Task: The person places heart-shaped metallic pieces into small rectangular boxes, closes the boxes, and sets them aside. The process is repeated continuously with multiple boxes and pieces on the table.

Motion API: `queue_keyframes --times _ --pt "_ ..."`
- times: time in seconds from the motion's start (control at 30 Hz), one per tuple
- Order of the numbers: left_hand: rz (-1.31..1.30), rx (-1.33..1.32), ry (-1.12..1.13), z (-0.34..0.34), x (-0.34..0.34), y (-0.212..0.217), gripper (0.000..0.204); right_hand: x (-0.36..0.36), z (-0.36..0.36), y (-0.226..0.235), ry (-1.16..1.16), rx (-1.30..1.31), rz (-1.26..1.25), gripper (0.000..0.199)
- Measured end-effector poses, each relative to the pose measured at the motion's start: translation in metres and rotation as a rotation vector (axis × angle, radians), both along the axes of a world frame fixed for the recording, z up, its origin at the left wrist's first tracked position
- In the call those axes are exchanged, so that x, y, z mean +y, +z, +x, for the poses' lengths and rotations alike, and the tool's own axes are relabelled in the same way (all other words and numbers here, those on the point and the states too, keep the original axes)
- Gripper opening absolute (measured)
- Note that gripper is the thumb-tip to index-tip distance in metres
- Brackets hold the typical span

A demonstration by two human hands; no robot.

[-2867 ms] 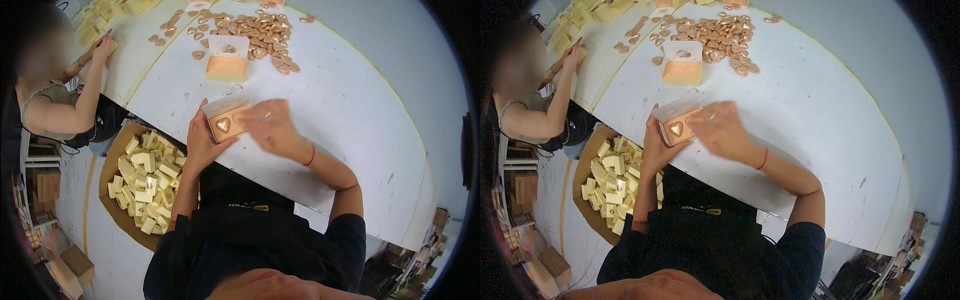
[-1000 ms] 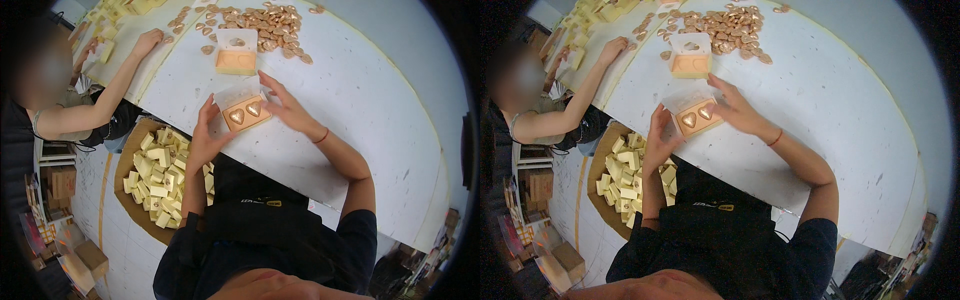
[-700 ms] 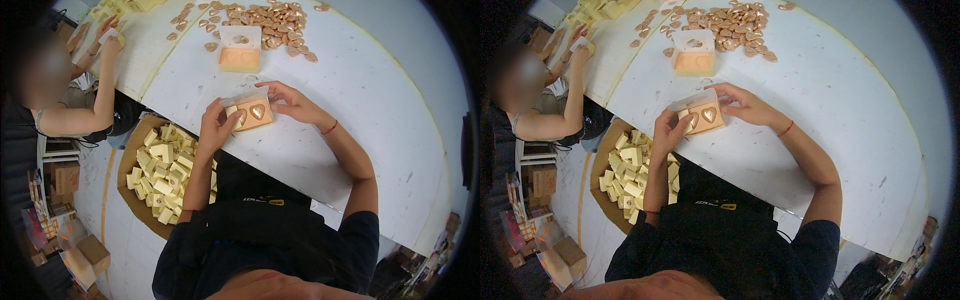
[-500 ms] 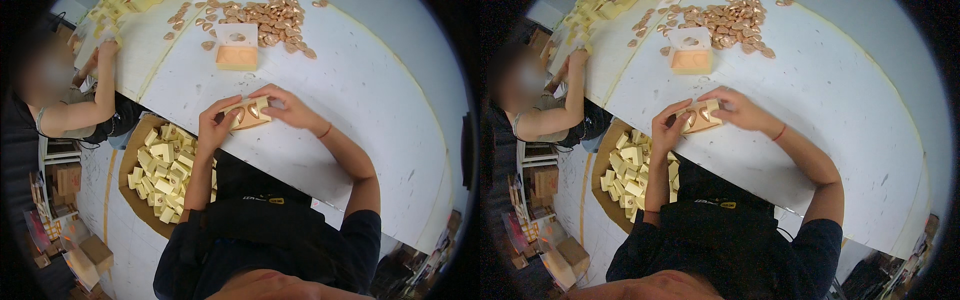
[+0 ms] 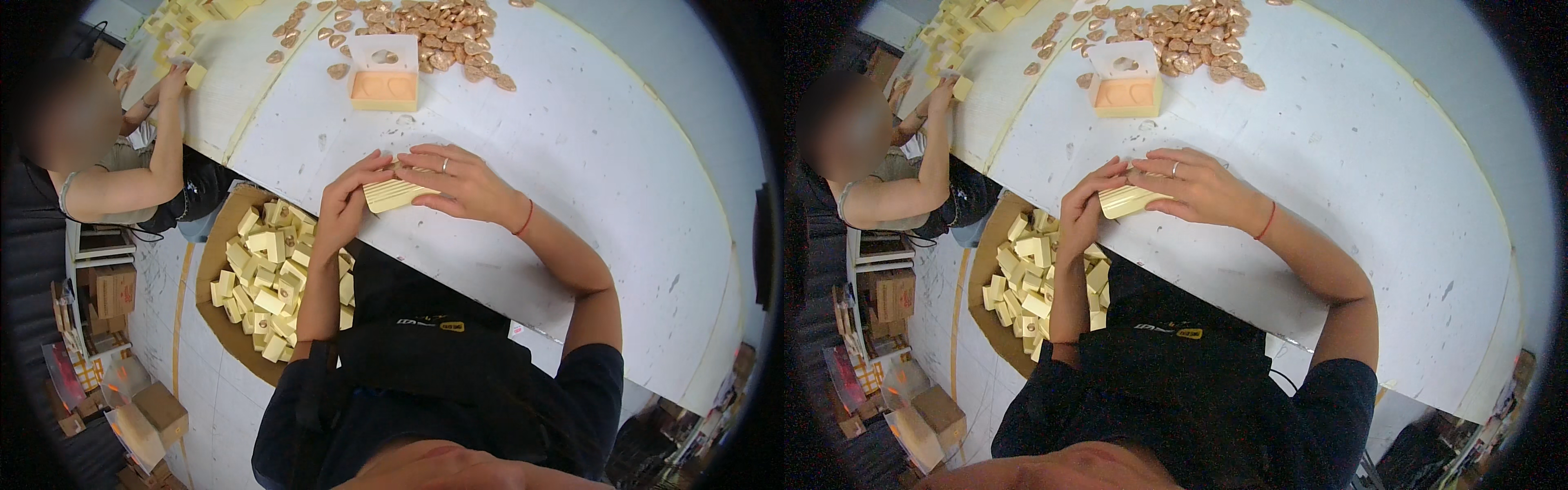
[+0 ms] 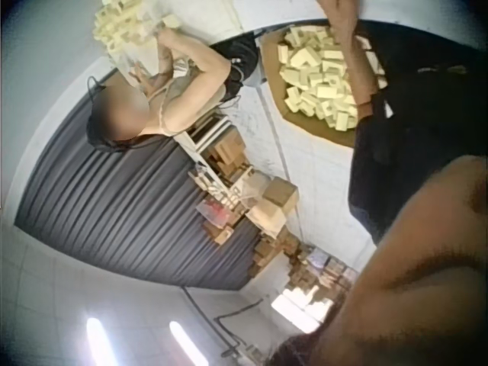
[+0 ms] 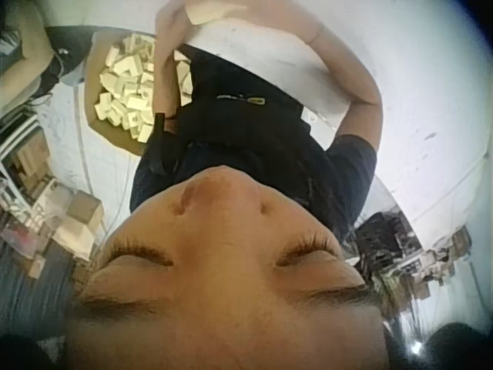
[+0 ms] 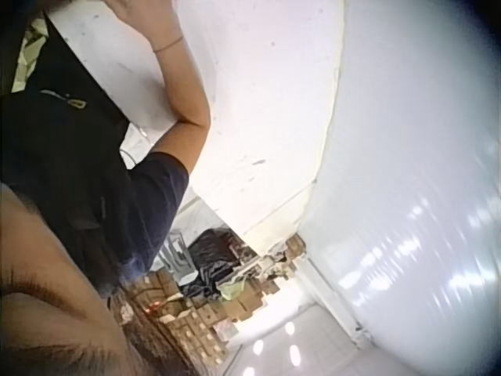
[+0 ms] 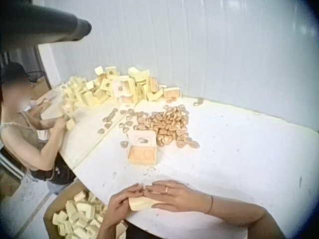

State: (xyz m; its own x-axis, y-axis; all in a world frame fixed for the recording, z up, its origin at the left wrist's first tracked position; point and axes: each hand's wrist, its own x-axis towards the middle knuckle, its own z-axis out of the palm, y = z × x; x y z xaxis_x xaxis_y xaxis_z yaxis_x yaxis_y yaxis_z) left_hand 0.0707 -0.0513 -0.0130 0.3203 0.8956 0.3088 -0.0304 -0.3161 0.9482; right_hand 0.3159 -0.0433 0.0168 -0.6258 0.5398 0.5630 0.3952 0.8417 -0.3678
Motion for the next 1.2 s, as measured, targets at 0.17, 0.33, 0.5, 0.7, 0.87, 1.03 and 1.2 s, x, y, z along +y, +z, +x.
queue_keyframes --times 0.17,0.33,0.5,0.7,0.87,1.03,1.2 --pt "0.106 0.14 -0.031 -0.003 -0.014 0.012 0.036 0.0 0.0 -0.006 -0.008 0.023 0.049 0.037" --pt "0.165 0.137 -0.011 -0.005 -0.017 0.003 0.029 0.0 0.006 0.003 0.021 -0.062 0.001 0.035" --pt "0.268 0.265 0.03 -0.004 -0.021 0.004 0.025 0.0 0.013 0.013 0.078 -0.061 -0.176 0.032" --pt "0.498 0.512 0.069 -0.007 -0.031 0.012 0.038 0.006 0.022 0.021 0.146 -0.018 -0.486 0.023" --pt "0.567 0.612 0.114 0.011 -0.031 0.016 0.039 -0.014 0.007 0.046 0.051 -0.335 -0.185 0.025" --pt "0.414 0.275 0.136 0.006 -0.026 -0.002 0.024 0.0 0.007 0.057 0.094 -0.373 -0.265 0.027" --pt "0.581 0.42 0.183 0.0 -0.039 -0.013 0.014 0.0 0.007 0.051 0.087 -0.295 -0.326 0.026"
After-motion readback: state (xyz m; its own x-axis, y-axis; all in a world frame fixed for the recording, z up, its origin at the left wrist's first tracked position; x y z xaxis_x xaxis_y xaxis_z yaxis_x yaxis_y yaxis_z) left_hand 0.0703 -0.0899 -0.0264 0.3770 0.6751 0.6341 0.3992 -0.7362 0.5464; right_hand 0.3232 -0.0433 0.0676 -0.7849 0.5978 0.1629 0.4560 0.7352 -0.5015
